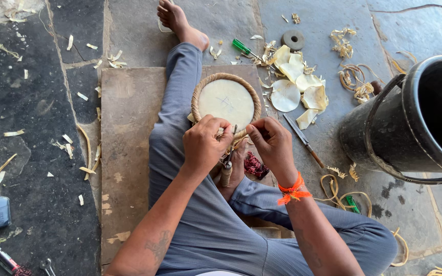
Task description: The person sits on the floor and uses a metal tool to tighten and adjust the rope bindings on a small drum. They repeatedly insert the tool under the ropes, twist to tension them, and trim excess material with a knife.
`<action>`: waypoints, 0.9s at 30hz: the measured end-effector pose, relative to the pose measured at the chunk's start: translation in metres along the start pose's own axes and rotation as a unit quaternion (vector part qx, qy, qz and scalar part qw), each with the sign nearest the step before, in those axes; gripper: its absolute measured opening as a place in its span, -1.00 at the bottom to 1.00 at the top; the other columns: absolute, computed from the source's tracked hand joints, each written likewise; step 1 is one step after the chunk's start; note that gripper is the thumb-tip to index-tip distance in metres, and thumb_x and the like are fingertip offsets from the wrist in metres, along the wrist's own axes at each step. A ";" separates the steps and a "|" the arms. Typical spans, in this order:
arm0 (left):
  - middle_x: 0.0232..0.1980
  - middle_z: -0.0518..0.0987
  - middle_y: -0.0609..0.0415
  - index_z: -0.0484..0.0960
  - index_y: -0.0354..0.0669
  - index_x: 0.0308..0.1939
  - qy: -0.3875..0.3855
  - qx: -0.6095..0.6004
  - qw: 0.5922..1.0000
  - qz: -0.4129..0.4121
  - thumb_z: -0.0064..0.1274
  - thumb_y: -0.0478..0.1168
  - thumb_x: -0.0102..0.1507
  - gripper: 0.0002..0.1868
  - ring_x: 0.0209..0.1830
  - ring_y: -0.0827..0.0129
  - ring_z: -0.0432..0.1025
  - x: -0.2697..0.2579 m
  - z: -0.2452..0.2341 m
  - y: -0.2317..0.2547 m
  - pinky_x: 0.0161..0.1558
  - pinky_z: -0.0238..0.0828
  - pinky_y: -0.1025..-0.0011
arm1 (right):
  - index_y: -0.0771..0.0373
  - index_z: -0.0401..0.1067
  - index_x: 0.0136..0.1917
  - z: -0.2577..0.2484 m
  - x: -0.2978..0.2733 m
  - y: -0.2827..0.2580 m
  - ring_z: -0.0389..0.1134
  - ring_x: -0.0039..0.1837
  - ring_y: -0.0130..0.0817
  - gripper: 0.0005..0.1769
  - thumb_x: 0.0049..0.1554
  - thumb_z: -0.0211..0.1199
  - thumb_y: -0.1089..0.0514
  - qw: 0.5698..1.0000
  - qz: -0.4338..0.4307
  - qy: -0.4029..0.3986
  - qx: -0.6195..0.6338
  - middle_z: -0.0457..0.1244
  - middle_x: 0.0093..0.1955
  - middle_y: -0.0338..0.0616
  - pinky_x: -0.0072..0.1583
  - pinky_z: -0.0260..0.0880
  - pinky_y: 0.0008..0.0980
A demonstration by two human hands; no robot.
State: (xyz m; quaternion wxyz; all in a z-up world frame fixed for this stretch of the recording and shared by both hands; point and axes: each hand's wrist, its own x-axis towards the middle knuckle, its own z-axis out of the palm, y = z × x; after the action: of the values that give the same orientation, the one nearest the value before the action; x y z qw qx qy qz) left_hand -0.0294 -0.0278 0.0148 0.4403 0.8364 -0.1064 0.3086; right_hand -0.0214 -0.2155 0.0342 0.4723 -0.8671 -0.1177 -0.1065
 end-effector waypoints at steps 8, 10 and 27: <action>-0.34 0.58 0.14 0.64 -0.09 -0.34 -0.013 0.022 1.000 -0.004 0.30 -0.22 0.16 -0.87 -0.43 0.31 0.55 -0.001 0.003 0.002 -0.39 0.48 0.35 | 0.34 0.50 -0.09 0.006 0.002 -0.004 0.29 -0.23 -0.58 -0.79 0.21 0.37 0.13 1.000 -0.002 0.000 0.005 0.29 -0.21 -0.24 -0.17 0.33 -0.54; -0.33 0.57 0.15 0.63 -0.09 -0.33 -0.009 0.016 1.000 -0.001 0.29 -0.22 0.17 -0.87 -0.43 0.32 0.54 0.000 0.003 0.002 -0.39 0.48 0.35 | 0.34 0.50 -0.09 0.006 0.003 -0.004 0.32 -0.22 -0.58 -0.80 0.21 0.36 0.13 1.000 -0.001 -0.002 0.012 0.30 -0.21 -0.24 -0.16 0.34 -0.54; -0.33 0.58 0.13 0.70 -0.10 -0.26 -0.009 0.050 0.999 0.020 0.28 -0.20 0.23 -0.90 -0.37 0.30 0.55 -0.003 0.007 0.005 -0.36 0.49 0.35 | 0.28 0.60 0.09 0.004 0.007 -0.018 0.25 -0.20 -0.49 -0.77 0.15 0.38 0.20 0.999 -0.020 -0.039 0.002 0.23 -0.22 -0.18 -0.15 0.29 -0.45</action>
State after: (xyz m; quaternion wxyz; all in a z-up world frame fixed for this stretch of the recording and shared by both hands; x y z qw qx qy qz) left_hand -0.0312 -0.0365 0.0136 0.3909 0.8578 -0.1112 0.3146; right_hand -0.0197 -0.2015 0.0488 0.4672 -0.8669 -0.1536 -0.0818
